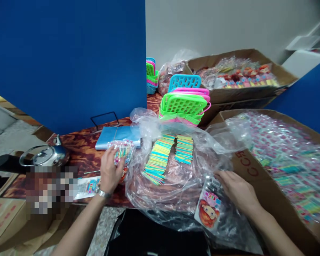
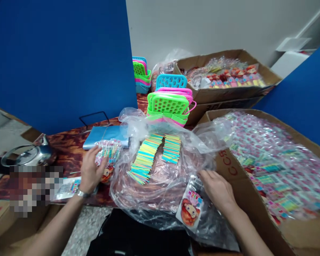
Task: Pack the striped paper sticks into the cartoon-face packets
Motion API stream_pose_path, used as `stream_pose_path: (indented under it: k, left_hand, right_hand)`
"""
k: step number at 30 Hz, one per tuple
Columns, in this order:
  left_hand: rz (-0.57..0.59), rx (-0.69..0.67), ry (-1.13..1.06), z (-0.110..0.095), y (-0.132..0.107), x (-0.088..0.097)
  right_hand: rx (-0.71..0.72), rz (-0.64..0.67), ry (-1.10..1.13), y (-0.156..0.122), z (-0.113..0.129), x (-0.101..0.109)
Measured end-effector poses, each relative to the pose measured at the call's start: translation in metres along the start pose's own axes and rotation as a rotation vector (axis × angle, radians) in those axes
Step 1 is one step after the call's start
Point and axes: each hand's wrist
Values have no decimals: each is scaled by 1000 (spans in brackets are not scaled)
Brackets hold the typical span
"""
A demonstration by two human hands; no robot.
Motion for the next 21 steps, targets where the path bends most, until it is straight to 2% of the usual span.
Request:
stream_pose_path:
  k: [1,3,5,8,12,17,21]
  left_hand:
    - [75,-30,-97,-16,-11,-5]
    - [329,-64,-316,-50,-36,-18]
    - [593,-67,-488,-81,-60,-34]
    - [795,36,-661,-112,-85,-54]
    - [945,180,-726,-119,-91,-60]
    - [955,274,-753,-108,-89,-51]
    - [997,329,-798,-103,-94,-55]
  right_hand:
    - [30,-53,32,6,7,12]
    - [128,-149,155,21,25,39]
    - [203,-191,286,37,44,64]
    - [252,-228,385,56,66,87]
    - [215,-295,468,63,81,84]
    - [150,-284,556,63,95,67]
    - [158,-272,566,63,103,61]
Point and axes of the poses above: each hand's wrist, its own y-axis towards the middle knuckle, its own x-axis out of the back of the hand, z = x × y, and after that the axes turned 11 degrees about x, right-handed
